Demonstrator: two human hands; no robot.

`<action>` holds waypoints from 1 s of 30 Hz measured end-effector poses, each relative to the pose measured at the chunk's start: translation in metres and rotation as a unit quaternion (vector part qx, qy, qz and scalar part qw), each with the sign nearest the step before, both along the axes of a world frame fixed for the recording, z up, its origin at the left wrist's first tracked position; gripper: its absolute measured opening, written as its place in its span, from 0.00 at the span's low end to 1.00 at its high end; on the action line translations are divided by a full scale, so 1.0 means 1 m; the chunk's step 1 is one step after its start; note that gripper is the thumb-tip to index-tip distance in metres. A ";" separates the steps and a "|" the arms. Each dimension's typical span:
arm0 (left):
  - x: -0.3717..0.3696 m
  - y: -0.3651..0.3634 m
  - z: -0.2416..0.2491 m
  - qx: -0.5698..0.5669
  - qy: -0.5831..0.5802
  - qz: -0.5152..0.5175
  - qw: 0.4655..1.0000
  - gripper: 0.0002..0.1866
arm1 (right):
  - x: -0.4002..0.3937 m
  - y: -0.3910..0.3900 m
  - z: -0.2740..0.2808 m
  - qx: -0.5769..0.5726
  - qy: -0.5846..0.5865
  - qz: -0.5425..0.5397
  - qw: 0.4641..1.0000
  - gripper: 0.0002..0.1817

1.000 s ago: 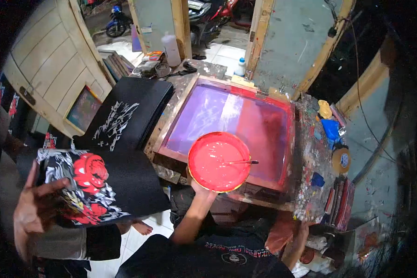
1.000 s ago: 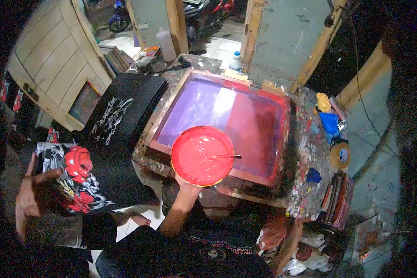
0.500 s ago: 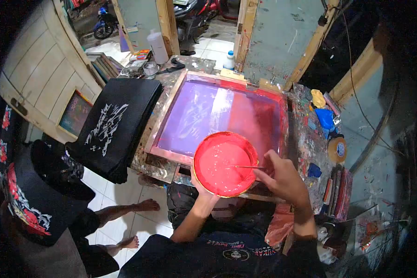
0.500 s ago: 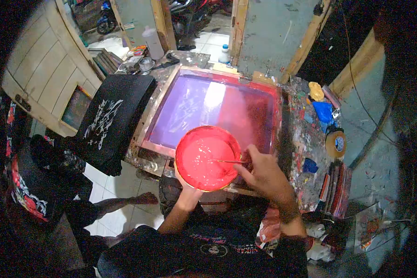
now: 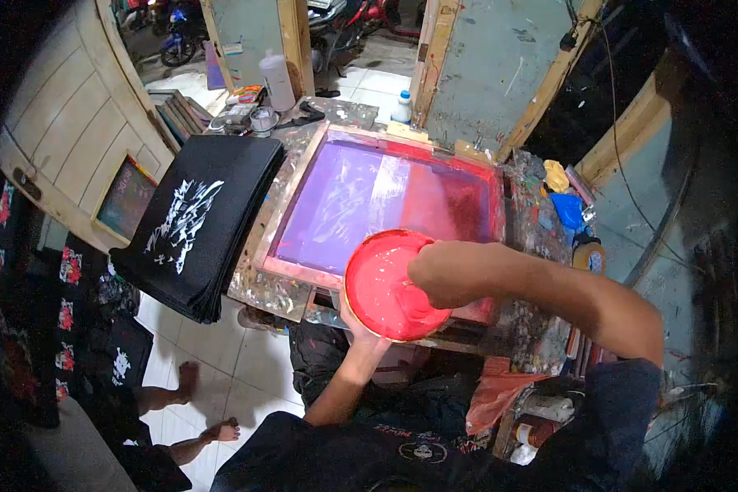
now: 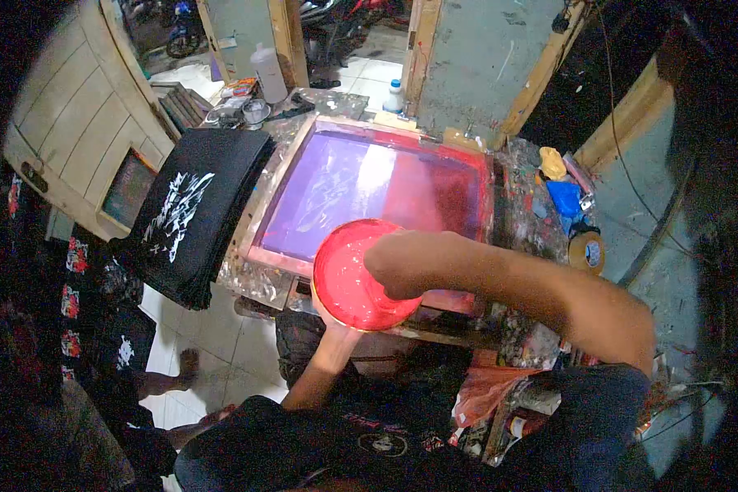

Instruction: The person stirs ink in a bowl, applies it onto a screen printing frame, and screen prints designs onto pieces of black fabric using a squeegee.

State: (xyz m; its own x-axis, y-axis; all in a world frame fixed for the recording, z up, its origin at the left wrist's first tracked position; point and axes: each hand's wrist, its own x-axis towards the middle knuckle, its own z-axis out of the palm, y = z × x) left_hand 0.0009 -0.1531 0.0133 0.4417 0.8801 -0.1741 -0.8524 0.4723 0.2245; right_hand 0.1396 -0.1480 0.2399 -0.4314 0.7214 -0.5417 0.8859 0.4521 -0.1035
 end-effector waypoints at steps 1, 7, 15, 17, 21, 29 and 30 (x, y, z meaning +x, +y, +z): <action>-0.001 0.000 0.003 0.001 -0.015 -0.005 1.000 0.37 | 0.000 0.001 0.004 0.001 -0.006 0.003 1.000 0.08; -0.008 0.008 0.006 0.031 -0.060 -0.035 0.997 0.35 | 0.014 -0.002 0.060 0.187 -0.027 0.120 0.975 0.08; -0.013 0.011 0.026 0.027 -0.015 -0.063 0.998 0.33 | 0.007 0.032 0.049 0.357 -0.068 0.454 0.813 0.07; -0.013 0.010 0.029 0.031 -0.026 -0.060 0.997 0.33 | 0.007 0.045 0.045 0.370 -0.064 0.509 0.774 0.07; -0.015 0.010 0.026 0.061 -0.003 -0.052 0.997 0.34 | 0.015 0.066 0.037 0.402 -0.093 0.530 0.741 0.07; -0.022 0.015 0.030 0.037 -0.037 -0.039 0.998 0.39 | 0.042 0.043 0.022 0.335 -0.150 0.345 0.864 0.09; -0.022 0.016 0.028 0.040 -0.035 -0.033 0.998 0.40 | 0.045 0.036 0.020 0.321 -0.147 0.324 0.878 0.09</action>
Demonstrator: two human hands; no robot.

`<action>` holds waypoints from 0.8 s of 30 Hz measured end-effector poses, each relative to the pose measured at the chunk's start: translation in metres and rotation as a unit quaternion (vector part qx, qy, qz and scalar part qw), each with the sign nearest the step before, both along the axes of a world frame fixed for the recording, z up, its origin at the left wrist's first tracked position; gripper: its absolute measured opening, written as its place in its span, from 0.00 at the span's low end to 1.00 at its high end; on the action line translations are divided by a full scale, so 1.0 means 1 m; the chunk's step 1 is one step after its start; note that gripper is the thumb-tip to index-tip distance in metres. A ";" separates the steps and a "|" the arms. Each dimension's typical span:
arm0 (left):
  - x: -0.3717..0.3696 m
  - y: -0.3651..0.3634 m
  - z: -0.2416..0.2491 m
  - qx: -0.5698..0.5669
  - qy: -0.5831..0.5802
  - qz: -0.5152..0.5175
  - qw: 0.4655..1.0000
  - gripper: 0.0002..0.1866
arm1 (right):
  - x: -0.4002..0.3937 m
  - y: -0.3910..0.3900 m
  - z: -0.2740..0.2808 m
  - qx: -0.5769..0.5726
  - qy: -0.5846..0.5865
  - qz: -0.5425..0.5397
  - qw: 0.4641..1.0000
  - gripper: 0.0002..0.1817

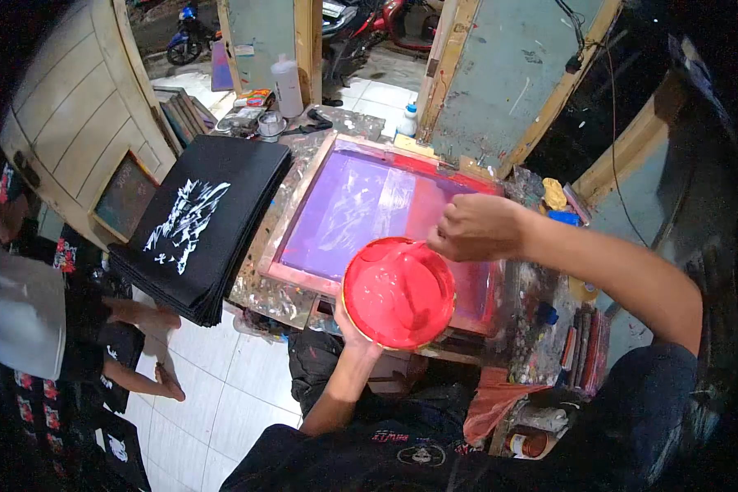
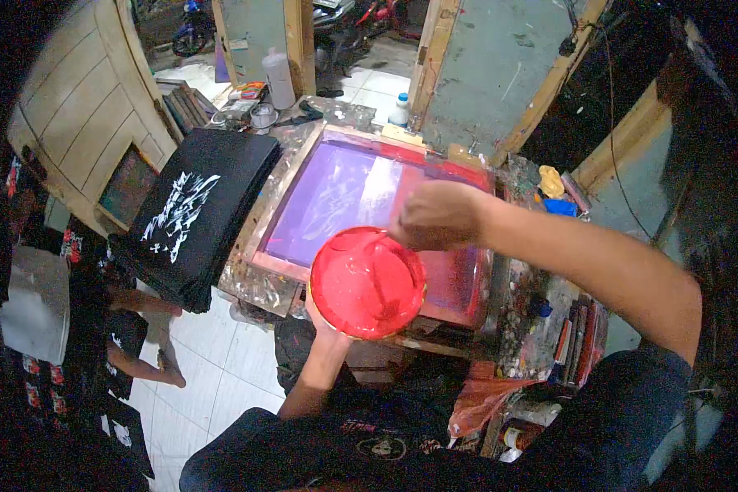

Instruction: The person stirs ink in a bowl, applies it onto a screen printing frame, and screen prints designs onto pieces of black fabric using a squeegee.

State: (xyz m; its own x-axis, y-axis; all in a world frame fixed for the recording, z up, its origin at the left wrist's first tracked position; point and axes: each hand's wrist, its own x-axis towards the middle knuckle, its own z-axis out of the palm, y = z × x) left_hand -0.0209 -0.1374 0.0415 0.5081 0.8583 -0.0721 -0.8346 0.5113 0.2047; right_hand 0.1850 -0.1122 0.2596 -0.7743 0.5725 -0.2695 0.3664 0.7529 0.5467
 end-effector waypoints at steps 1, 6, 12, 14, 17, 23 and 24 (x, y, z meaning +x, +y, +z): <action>0.000 0.001 0.000 0.003 0.001 0.007 1.000 0.40 | 0.003 -0.007 -0.003 -0.014 0.007 -0.024 1.000 0.08; 0.007 0.006 0.011 -0.010 0.009 0.057 0.998 0.39 | -0.017 -0.043 0.003 -0.170 0.058 -0.256 0.950 0.06; 0.022 0.006 0.015 -0.024 0.029 0.114 0.993 0.35 | -0.042 -0.069 0.013 -0.244 0.165 -0.386 0.874 0.09; 0.028 0.006 0.015 -0.043 0.060 0.142 0.987 0.34 | -0.050 -0.065 0.020 -0.277 0.188 -0.413 0.847 0.08; 0.031 0.007 0.016 -0.051 0.077 0.141 0.986 0.35 | -0.057 -0.040 0.020 -0.310 -0.010 -0.267 0.912 0.09; 0.027 0.008 0.014 -0.016 0.069 0.141 0.988 0.36 | -0.032 -0.026 0.031 -0.105 0.276 -0.118 0.948 0.10; 0.026 0.007 0.012 -0.006 0.059 0.139 0.989 0.36 | -0.032 -0.023 0.036 -0.090 0.273 -0.097 0.953 0.09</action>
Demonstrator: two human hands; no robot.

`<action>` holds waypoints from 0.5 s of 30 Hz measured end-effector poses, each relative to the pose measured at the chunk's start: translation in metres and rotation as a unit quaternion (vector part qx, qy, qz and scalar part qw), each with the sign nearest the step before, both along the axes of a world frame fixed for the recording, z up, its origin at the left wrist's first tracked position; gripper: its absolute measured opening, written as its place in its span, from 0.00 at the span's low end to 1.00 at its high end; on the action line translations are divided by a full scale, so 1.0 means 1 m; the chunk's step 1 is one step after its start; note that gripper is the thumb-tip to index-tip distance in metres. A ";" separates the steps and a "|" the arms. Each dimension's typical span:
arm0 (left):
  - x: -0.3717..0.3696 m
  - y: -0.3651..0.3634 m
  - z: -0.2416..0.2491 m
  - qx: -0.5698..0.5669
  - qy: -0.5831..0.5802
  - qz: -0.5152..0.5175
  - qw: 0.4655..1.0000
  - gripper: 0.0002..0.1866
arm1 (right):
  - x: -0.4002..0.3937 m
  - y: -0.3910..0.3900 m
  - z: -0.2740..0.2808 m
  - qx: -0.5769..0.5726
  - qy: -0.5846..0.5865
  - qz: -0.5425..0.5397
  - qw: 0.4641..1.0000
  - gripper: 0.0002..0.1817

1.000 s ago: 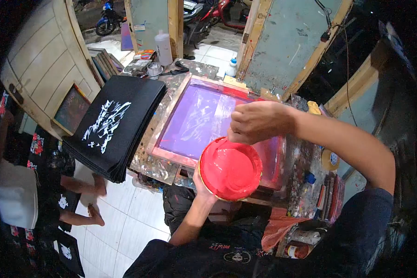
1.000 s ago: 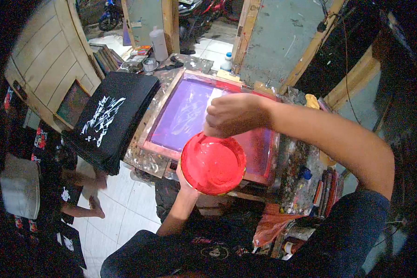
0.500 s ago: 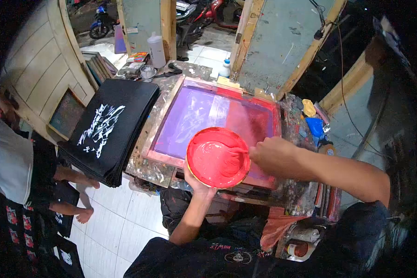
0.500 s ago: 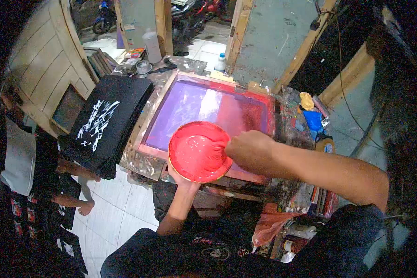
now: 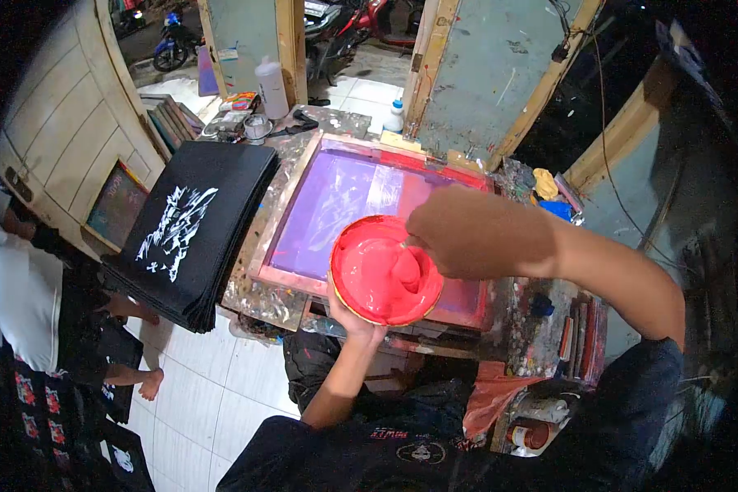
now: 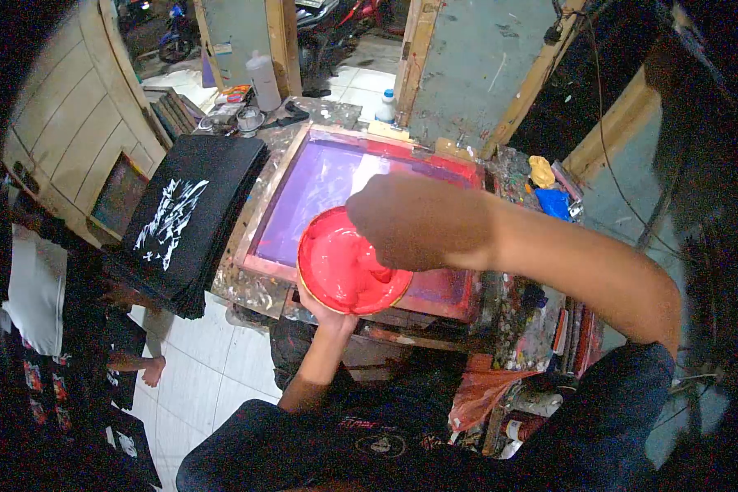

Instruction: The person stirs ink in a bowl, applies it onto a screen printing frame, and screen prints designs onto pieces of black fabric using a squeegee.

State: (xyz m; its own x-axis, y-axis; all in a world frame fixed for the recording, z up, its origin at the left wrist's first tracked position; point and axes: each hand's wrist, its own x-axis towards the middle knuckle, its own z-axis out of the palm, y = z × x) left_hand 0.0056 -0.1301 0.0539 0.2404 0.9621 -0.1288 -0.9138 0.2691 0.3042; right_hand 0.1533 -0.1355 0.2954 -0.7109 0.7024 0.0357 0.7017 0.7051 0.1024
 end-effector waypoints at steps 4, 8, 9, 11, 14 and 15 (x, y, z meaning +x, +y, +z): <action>-0.003 0.000 -0.010 0.029 -0.028 -0.003 0.999 0.37 | -0.005 0.003 0.007 0.008 -0.100 -0.007 0.995 0.06; -0.002 0.002 -0.010 0.004 -0.013 0.040 0.999 0.38 | -0.002 0.002 -0.012 -0.043 -0.209 -0.105 0.971 0.08; -0.002 0.003 -0.010 0.006 -0.006 0.049 0.999 0.37 | 0.000 0.001 -0.017 -0.070 -0.212 -0.114 0.968 0.09; -0.003 0.006 -0.010 0.012 0.010 0.069 0.998 0.35 | 0.004 -0.007 -0.024 -0.121 -0.217 -0.131 0.960 0.09; -0.003 0.009 -0.006 -0.017 -0.008 0.068 0.998 0.34 | -0.008 -0.029 -0.033 -0.153 -0.216 -0.197 0.944 0.10; -0.001 0.011 -0.009 -0.011 0.007 0.075 0.997 0.34 | -0.011 -0.036 -0.034 -0.156 -0.176 -0.206 0.950 0.08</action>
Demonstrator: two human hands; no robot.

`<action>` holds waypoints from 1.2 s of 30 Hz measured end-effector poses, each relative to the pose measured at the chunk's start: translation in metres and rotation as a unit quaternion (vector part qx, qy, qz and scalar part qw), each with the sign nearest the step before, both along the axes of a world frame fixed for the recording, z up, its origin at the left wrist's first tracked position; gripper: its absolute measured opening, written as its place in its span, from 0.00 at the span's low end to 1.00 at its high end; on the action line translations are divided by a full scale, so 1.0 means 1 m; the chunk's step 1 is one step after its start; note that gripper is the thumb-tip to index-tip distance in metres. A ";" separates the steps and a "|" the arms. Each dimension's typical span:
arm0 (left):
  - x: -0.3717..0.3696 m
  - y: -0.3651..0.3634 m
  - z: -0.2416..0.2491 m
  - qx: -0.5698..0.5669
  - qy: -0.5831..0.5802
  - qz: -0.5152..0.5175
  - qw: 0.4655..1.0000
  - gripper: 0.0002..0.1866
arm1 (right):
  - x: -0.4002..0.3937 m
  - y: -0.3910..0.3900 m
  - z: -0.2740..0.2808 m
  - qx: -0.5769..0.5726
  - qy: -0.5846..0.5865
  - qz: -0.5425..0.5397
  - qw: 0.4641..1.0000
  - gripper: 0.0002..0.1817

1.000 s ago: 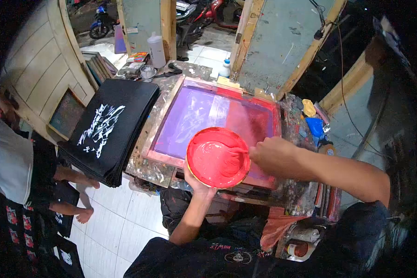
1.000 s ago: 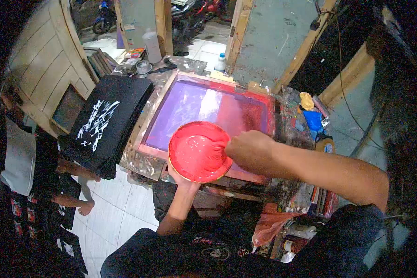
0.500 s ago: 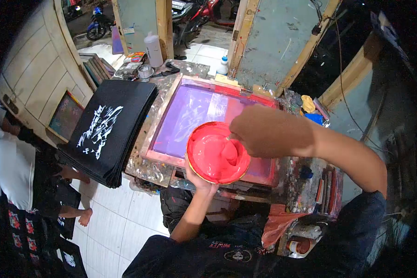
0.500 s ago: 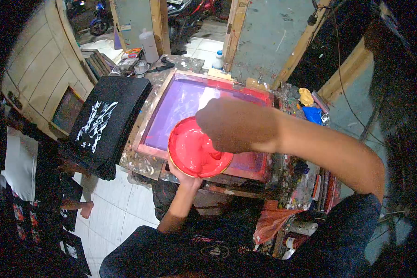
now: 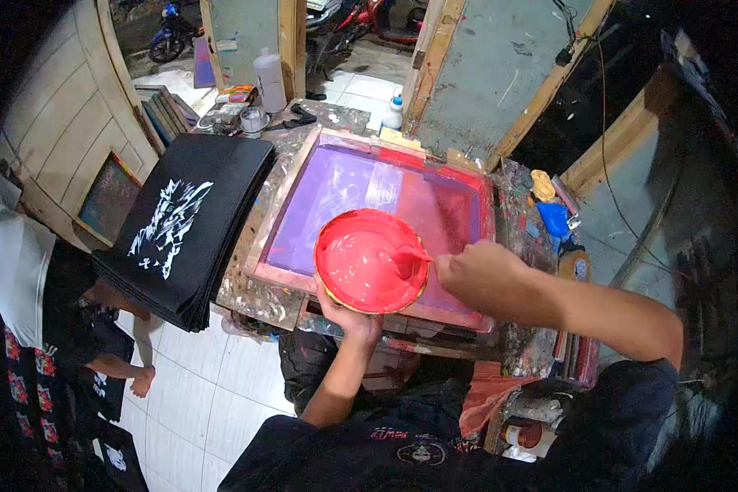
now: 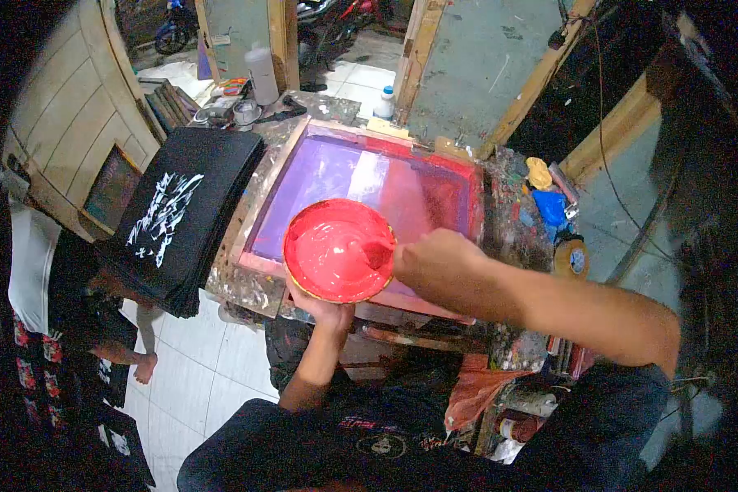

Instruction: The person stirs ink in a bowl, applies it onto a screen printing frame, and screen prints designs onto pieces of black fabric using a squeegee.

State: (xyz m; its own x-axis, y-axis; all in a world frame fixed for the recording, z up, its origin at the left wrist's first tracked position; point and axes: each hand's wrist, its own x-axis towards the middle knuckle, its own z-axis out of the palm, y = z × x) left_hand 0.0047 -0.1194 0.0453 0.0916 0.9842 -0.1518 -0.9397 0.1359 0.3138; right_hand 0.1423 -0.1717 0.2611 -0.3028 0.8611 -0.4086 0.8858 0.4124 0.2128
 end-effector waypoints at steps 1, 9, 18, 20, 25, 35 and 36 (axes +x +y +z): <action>0.002 0.002 -0.005 0.004 0.017 0.007 1.000 0.34 | -0.003 -0.007 0.000 0.007 0.039 -0.014 0.999 0.07; 0.018 -0.002 -0.006 0.012 -0.006 0.001 1.000 0.35 | -0.025 0.000 0.004 -0.069 0.191 -0.119 0.972 0.16; 0.019 -0.011 -0.002 0.056 0.098 0.006 0.994 0.38 | 0.001 0.062 -0.032 -0.112 0.216 -0.027 0.969 0.10; 0.014 -0.011 -0.003 0.057 0.074 -0.010 0.996 0.38 | -0.011 0.070 -0.001 -0.085 0.192 -0.078 0.975 0.10; 0.002 -0.009 0.006 0.050 0.028 -0.047 0.997 0.37 | -0.009 0.066 0.041 0.082 0.141 0.105 0.981 0.07; -0.011 -0.015 0.011 0.005 0.044 -0.115 0.992 0.36 | -0.020 0.075 0.021 0.147 0.100 0.201 0.963 0.07; -0.010 -0.016 0.014 0.000 0.044 -0.116 0.992 0.36 | -0.027 0.076 0.018 0.134 0.092 0.203 0.966 0.08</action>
State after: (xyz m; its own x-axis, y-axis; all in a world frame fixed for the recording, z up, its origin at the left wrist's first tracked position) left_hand -0.0055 -0.1350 0.0593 0.3026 0.9380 -0.1692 -0.8518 0.3458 0.3935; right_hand 0.1155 -0.0958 0.2792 -0.6842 0.7231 -0.0950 0.6950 0.6859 0.2155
